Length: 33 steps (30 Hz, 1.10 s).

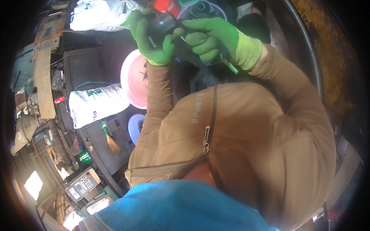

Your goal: The person uses a wrench to tighten a bolt on a metal part, then picks up a black cylindrical component and inserts a small metal piece into it. The person repeats this insertion process with several similar components, placing each finished unit into a nearby container.

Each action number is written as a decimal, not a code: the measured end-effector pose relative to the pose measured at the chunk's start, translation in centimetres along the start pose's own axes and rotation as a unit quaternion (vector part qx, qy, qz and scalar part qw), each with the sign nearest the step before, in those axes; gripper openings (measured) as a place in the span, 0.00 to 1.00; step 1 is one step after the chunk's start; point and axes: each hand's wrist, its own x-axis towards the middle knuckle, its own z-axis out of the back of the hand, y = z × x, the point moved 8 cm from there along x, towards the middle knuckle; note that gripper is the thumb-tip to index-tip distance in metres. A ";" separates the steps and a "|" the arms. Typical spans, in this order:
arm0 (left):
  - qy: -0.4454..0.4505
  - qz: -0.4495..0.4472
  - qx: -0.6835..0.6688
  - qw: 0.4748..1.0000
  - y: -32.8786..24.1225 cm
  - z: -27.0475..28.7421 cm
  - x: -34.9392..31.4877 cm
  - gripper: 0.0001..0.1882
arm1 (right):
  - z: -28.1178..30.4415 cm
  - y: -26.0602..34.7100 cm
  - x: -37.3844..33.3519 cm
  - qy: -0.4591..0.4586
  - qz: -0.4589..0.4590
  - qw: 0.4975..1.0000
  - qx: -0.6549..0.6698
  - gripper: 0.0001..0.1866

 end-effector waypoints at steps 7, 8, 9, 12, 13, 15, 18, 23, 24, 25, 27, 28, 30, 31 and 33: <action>-0.010 -0.026 0.023 0.999 -1.6 -1.4 -0.2 0.64 | 2.4 3.7 1.0 -0.092 0.160 0.943 -0.278 0.15; -0.004 -0.030 0.037 0.999 -2.3 -1.8 -0.3 0.66 | 2.3 4.3 1.1 -0.079 0.176 0.918 -0.347 0.16; 0.002 -0.010 -0.025 1.000 -2.5 -2.2 -0.3 0.69 | 2.4 4.5 1.5 -0.079 0.165 0.891 -0.415 0.17; -0.195 0.319 -0.603 0.704 1.4 -3.8 -2.8 0.56 | -0.5 7.3 1.0 -0.027 0.296 0.651 -0.698 0.20; -0.178 0.412 -0.568 0.690 2.0 -4.6 -3.8 0.51 | -1.3 7.7 0.8 -0.050 0.315 0.515 -0.796 0.21; -0.148 0.562 -0.542 0.607 2.6 -5.9 -6.2 0.43 | -3.3 6.6 0.3 0.010 0.340 0.435 -0.834 0.21; -0.132 0.528 -0.651 0.529 2.4 -6.5 -5.9 0.37 | -3.4 8.3 -0.9 -0.064 0.313 0.592 -0.740 0.16; -0.141 0.520 -0.685 0.491 3.3 -6.3 -6.5 0.33 | -0.9 8.3 -0.3 -0.098 0.248 0.551 -0.791 0.16; -0.169 0.535 -0.680 0.472 3.7 -6.3 -6.9 0.33 | -1.1 8.0 -0.5 -0.060 0.278 0.484 -0.828 0.15; -0.143 0.528 -0.706 0.450 3.3 -6.7 -6.6 0.33 | -1.4 7.6 -0.9 -0.029 0.332 0.406 -0.851 0.14; -0.092 0.509 -0.754 0.405 2.3 -7.5 -6.0 0.33 | -2.0 6.3 -2.1 0.035 0.426 0.239 -0.872 0.13; -0.086 0.490 -0.767 0.404 2.2 -7.5 -5.5 0.33 | -1.0 7.0 -1.9 0.006 0.400 0.339 -0.852 0.12; -0.159 0.504 -0.698 0.482 3.3 -6.4 -5.8 0.35 | -0.3 6.9 -1.8 -0.003 0.384 0.385 -0.839 0.12; -0.195 0.508 -0.658 0.520 3.8 -5.6 -6.0 0.36 | -0.1 6.8 -1.6 -0.006 0.377 0.408 -0.832 0.13; -0.208 0.497 -0.664 0.519 3.3 -5.2 -5.8 0.33 | 0.2 6.5 -1.4 -0.017 0.383 0.419 -0.823 0.13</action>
